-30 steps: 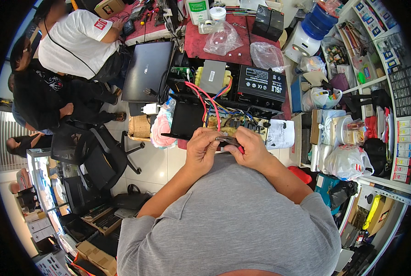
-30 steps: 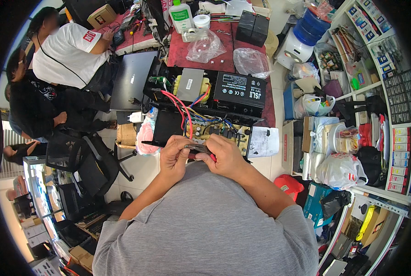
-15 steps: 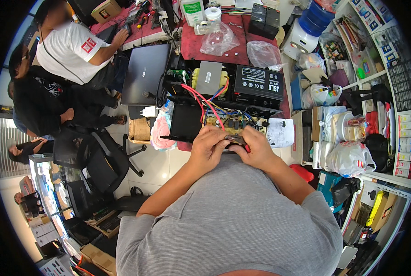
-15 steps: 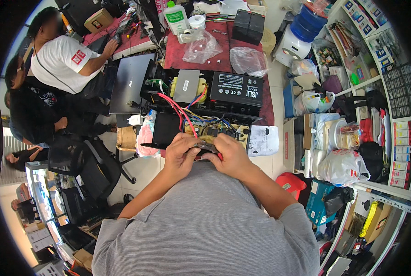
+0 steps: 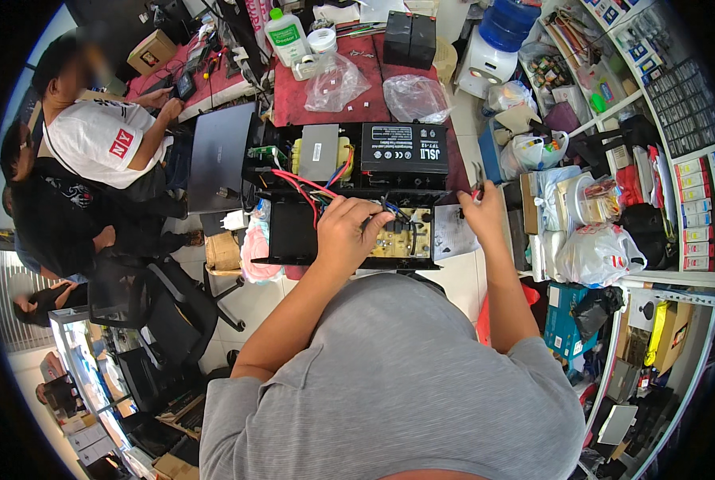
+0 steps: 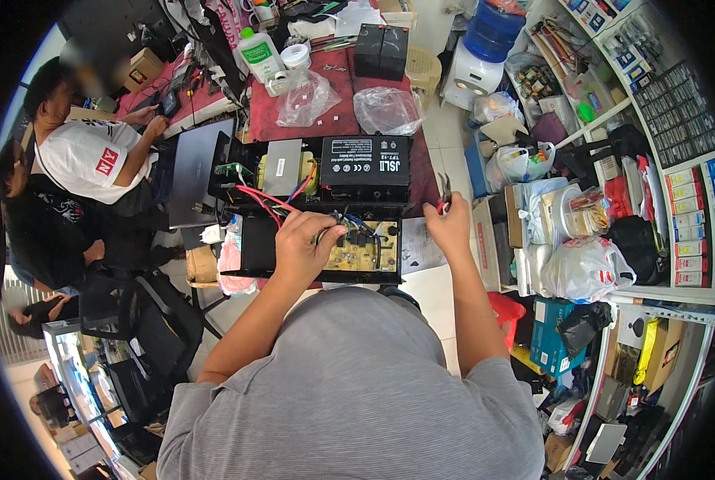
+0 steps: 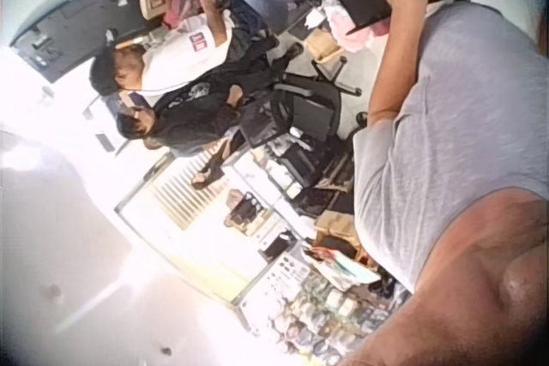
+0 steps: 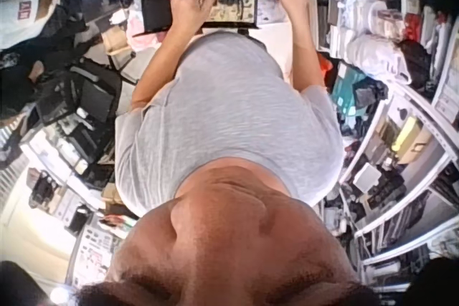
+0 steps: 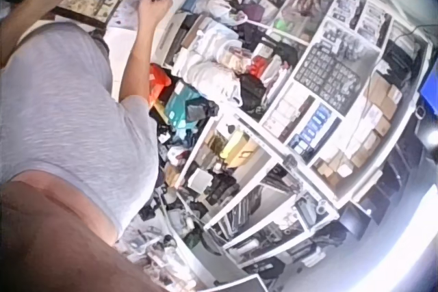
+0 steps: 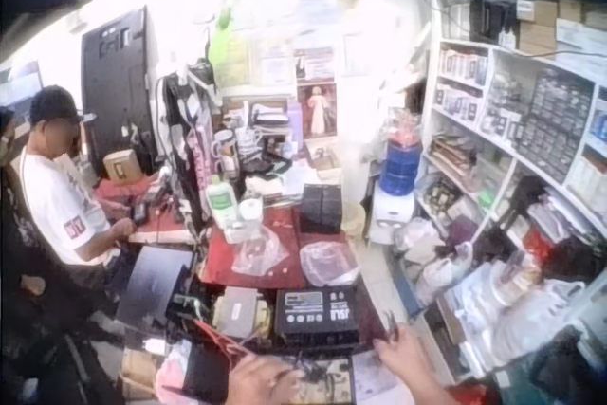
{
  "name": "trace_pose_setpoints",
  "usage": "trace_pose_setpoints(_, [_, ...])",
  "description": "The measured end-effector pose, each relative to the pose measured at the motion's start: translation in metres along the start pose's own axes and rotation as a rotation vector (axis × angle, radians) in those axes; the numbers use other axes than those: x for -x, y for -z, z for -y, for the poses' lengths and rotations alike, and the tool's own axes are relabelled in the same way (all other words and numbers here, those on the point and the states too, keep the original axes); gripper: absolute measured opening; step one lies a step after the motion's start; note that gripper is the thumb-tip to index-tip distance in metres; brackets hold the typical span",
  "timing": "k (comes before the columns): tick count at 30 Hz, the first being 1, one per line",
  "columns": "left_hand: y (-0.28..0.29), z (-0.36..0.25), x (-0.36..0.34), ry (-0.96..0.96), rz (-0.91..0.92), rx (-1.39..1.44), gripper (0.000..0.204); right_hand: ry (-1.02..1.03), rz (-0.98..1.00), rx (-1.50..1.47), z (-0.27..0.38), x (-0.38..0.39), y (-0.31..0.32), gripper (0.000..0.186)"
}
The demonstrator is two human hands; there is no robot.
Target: The person works on an uninterruptible power supply (UPS) unit, handling wires with pliers, fitting a battery into the housing, and sliding the external plastic cover into place.
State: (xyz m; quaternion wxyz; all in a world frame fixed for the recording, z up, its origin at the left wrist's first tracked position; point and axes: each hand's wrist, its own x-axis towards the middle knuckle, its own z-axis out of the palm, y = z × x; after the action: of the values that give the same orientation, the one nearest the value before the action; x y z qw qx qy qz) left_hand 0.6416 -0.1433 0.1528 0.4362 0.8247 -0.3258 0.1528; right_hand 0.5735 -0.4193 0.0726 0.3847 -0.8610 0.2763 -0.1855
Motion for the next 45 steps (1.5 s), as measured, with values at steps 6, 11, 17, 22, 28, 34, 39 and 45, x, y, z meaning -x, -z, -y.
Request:
trace_pose_setpoints(6, [-0.007,0.000,-0.004,0.015,0.076,-0.094,0.012,-0.005,0.111,0.135,0.002,-0.057,-0.019,0.063])
trace_pose_setpoints(11, [-0.008,-0.003,-0.001,0.026,0.068,-0.150,0.011,0.135,0.128,0.279,0.016,-0.120,-0.033,0.056])
trace_pose_setpoints(17, [-0.012,-0.003,0.002,0.058,0.040,-0.217,0.009,0.497,0.537,0.233,0.018,-0.195,-0.045,0.045])
trace_pose_setpoints(22, [-0.017,0.002,0.011,0.072,-0.008,-0.232,0.009,0.358,0.832,0.193,0.007,-0.230,-0.045,0.044])
trace_pose_setpoints(28, [-0.020,-0.005,0.005,0.095,0.005,-0.301,0.008,0.579,0.384,0.097,0.027,-0.253,-0.113,0.046])
trace_pose_setpoints(34, [-0.022,-0.004,-0.001,0.143,0.034,-0.344,0.008,0.764,0.459,0.255,0.041,-0.243,-0.159,0.054])
trace_pose_setpoints(39, [-0.029,-0.003,-0.009,0.130,0.000,-0.311,0.005,0.663,0.235,-0.098,0.055,-0.236,-0.103,0.033])
trace_pose_setpoints(45, [-0.031,0.005,0.009,0.305,-0.103,-0.188,0.025,0.460,0.327,-0.324,0.133,-0.068,-0.011,0.019])
